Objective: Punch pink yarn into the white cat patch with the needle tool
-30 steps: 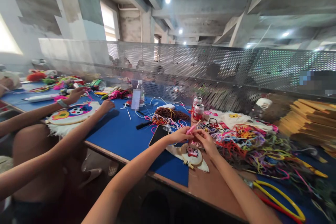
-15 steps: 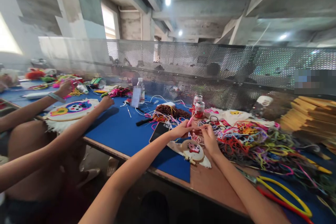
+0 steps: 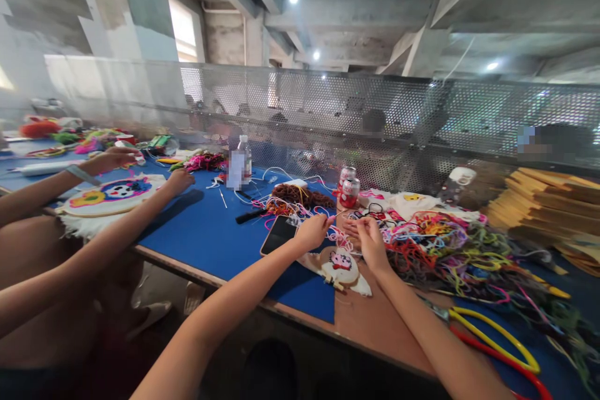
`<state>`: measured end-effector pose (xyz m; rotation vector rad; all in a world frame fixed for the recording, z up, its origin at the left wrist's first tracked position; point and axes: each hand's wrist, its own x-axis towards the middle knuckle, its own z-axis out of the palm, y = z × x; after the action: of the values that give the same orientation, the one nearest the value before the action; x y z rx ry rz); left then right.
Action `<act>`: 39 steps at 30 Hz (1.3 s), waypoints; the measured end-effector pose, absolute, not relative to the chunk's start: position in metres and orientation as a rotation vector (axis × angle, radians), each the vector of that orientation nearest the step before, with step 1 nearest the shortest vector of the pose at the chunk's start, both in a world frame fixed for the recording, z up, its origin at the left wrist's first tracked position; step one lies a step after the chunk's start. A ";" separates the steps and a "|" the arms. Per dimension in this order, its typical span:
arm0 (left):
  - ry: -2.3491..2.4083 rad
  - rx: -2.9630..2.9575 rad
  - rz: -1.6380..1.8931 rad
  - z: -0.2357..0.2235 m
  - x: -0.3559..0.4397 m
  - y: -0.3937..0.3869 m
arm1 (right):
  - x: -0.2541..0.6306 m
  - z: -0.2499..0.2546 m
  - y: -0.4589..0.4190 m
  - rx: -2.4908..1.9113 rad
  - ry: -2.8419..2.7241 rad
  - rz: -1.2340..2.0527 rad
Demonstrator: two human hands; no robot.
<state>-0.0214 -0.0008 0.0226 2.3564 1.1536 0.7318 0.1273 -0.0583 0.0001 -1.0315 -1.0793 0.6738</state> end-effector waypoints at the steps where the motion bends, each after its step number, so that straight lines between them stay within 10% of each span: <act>1: 1.175 2.435 0.709 0.022 -0.021 -0.001 | 0.126 -0.002 -0.058 -1.039 -1.076 0.685; 39: 0.785 2.849 0.763 0.024 -0.019 -0.006 | 0.138 0.001 -0.062 -1.117 -1.180 0.390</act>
<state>-0.0186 -0.0061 0.0244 2.8492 0.7853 0.7629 0.1385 -0.0623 0.0012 -1.1173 -1.1798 0.3901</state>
